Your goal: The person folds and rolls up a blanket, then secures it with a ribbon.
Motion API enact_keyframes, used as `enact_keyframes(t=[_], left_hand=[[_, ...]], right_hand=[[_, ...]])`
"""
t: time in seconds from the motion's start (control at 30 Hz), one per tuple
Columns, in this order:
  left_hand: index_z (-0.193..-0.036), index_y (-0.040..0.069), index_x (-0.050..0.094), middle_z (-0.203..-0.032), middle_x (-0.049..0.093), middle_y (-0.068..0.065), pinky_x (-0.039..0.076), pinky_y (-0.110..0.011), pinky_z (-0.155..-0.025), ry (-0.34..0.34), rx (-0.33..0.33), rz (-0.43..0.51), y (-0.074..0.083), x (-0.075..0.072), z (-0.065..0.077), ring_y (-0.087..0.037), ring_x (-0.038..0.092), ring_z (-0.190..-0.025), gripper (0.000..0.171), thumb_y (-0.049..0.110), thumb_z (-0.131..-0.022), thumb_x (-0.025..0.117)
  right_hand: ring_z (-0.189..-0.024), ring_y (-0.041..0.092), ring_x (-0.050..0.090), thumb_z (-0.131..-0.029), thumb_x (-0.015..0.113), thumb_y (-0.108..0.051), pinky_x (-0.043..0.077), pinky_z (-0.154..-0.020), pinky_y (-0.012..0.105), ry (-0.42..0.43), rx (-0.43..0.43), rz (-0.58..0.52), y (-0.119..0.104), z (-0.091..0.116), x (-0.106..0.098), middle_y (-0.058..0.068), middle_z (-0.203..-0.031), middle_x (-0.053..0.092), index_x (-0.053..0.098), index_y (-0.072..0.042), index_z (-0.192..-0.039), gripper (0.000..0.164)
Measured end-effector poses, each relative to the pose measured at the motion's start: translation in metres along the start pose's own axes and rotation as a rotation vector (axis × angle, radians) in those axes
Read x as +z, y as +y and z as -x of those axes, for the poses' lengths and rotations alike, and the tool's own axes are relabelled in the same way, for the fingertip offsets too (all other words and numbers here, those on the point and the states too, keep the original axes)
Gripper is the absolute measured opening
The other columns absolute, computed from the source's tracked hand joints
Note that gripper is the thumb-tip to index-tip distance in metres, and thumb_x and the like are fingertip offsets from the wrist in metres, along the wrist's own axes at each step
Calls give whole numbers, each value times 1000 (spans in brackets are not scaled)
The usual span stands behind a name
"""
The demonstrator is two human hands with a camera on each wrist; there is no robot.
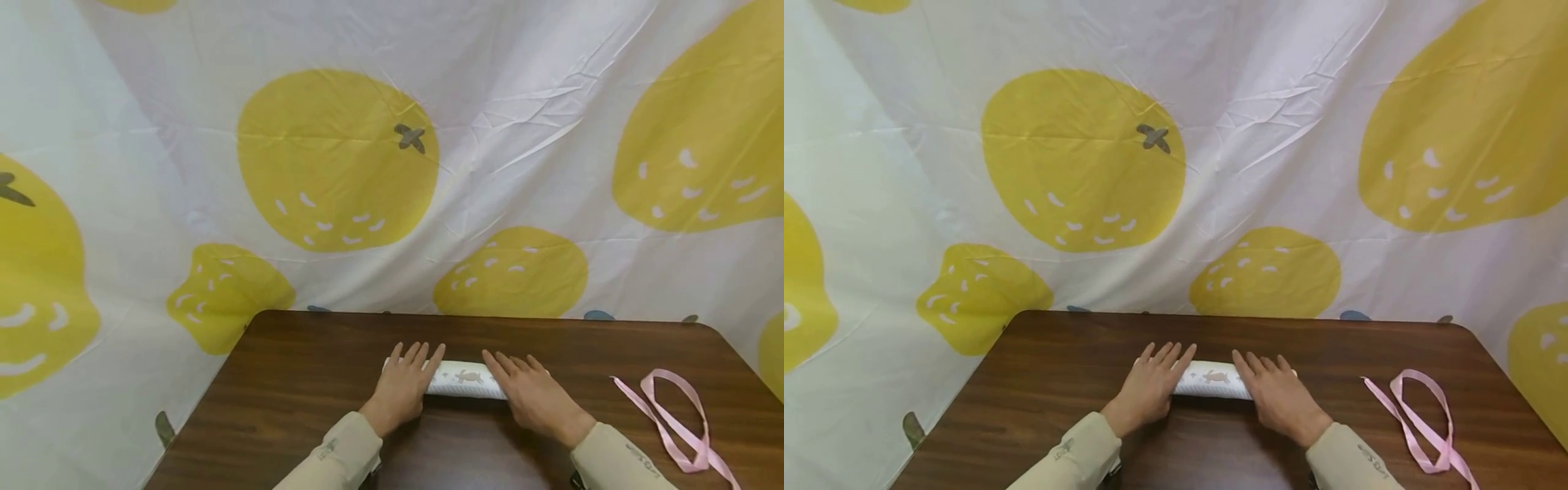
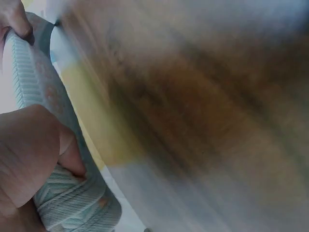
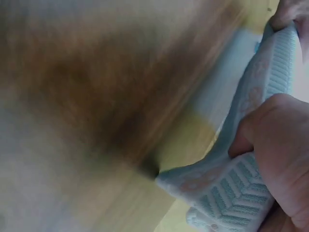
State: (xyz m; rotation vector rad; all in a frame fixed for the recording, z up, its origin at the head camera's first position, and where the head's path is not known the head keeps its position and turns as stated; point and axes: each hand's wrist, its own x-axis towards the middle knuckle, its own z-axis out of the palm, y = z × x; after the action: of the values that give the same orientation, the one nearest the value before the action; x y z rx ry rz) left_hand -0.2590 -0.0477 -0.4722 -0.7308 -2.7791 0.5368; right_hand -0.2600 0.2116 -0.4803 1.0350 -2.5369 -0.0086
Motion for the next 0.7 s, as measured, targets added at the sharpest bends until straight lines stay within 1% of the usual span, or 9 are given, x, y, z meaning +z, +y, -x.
enact_keyframes(t=[0.13, 0.2, 0.27, 0.4, 0.5, 0.6, 0.7], left_hand=[[-157, 20, 25, -149, 47, -5, 37, -45, -111, 65, -22, -35, -4, 1, -8, -21, 46, -137, 98, 34, -78, 81], [-157, 20, 24, -150, 47, -6, 36, -45, -112, 73, -31, -38, -7, 2, -12, -22, 45, -137, 98, 34, -78, 81], [-157, 19, 24, -151, 46, -7, 36, -46, -112, 67, -37, -34, -8, 3, -16, -23, 45, -138, 97, 34, -80, 81], [-158, 20, 21, -153, 43, -7, 34, -46, -114, 24, -47, -24, -10, 6, -25, -23, 42, -140, 95, 32, -83, 79], [-158, 21, 21, -154, 42, -7, 33, -45, -115, -19, -48, -11, -9, 11, -31, -22, 40, -142, 92, 30, -86, 76], [-158, 22, 21, -154, 41, -5, 31, -44, -115, -88, -46, 17, -8, 16, -37, -21, 38, -143, 90, 31, -87, 75], [-158, 23, 20, -155, 41, -3, 30, -44, -116, -162, -44, 52, -7, 18, -41, -20, 37, -143, 88, 34, -88, 73]], right_hand=[[-112, 37, 63, -70, 82, -4, 47, -94, 60, 26, -7, 95, 8, -7, 0, 21, -134, 59, 42, -3, -146, 86], [-113, 38, 62, -68, 86, -9, 47, -93, 62, 41, -10, 146, 11, -11, 1, 21, -136, 58, 41, -7, -147, 91], [-115, 38, 62, -67, 88, -13, 45, -94, 64, 48, -10, 192, 15, -15, 3, 21, -136, 57, 40, -9, -148, 94], [-116, 39, 61, -68, 88, -17, 44, -95, 66, 55, 2, 243, 21, -19, 9, 20, -136, 58, 40, -14, -149, 94], [-117, 41, 60, -72, 86, -16, 44, -96, 65, 46, 20, 237, 23, -20, 16, 21, -136, 58, 42, -16, -148, 88], [-116, 43, 59, -74, 83, -12, 43, -95, 66, 18, 56, 175, 24, -22, 22, 22, -134, 57, 45, -16, -147, 83], [-117, 45, 58, -77, 79, -7, 41, -96, 67, -55, 106, 72, 24, -23, 25, 24, -134, 57, 46, -16, -146, 77]])
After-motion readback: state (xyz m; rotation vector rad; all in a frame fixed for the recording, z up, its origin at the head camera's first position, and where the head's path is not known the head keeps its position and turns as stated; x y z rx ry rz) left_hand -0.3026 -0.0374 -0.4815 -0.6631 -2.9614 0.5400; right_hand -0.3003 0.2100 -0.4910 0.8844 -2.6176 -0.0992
